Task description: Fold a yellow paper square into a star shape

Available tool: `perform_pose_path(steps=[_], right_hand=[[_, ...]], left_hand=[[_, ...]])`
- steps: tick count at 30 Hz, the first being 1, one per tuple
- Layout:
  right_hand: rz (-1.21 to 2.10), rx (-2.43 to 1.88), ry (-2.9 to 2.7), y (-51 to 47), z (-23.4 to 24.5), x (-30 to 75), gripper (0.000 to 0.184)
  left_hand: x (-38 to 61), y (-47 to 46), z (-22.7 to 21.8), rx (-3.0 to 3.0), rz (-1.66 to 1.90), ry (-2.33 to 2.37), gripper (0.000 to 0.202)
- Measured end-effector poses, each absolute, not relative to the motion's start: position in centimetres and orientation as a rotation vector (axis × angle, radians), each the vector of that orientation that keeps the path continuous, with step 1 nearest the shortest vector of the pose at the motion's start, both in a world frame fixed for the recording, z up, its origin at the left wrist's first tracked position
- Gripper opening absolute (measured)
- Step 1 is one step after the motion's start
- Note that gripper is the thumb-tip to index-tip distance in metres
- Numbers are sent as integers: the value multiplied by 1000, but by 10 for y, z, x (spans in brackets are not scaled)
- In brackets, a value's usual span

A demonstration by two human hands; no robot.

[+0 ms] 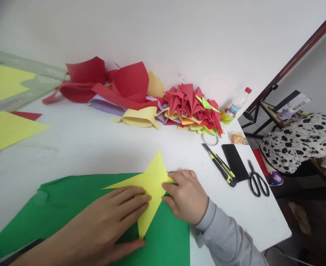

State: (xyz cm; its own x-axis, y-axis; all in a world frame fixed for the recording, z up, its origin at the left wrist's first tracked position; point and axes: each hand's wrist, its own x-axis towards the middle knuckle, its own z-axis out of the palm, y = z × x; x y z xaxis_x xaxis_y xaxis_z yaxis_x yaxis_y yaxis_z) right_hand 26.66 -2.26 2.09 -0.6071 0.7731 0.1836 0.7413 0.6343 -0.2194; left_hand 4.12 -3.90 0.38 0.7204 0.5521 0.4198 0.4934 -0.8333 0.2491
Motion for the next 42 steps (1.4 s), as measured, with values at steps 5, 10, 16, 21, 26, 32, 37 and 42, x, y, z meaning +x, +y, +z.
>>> perform_pose_path(steps=[5,10,16,21,26,32,37,42], right_hand=[[190,-1214,-2550,-18,17,269,14],[217,-1207,-2578,-21,19,268,12],[274,-1106,-2584,-19,20,267,10],[387,-977,-2566,-13,16,271,12],[423,-950,-2530,-13,15,271,15],[504,-904,-2478,-10,14,273,18],[551,-871,-2434,-7,11,275,17],[698,-859,-2343,-2,6,276,12]], left_hand=[[50,-52,1,2813,904,1001,21],[51,-55,4,2899,912,1011,32],[45,-52,2,2999,825,922,35],[38,-52,-2,3101,743,875,39],[31,-46,-2,3124,710,826,44],[30,-39,6,2831,747,965,41],[31,-30,11,2537,766,1071,40],[31,-24,12,2404,767,1064,38]])
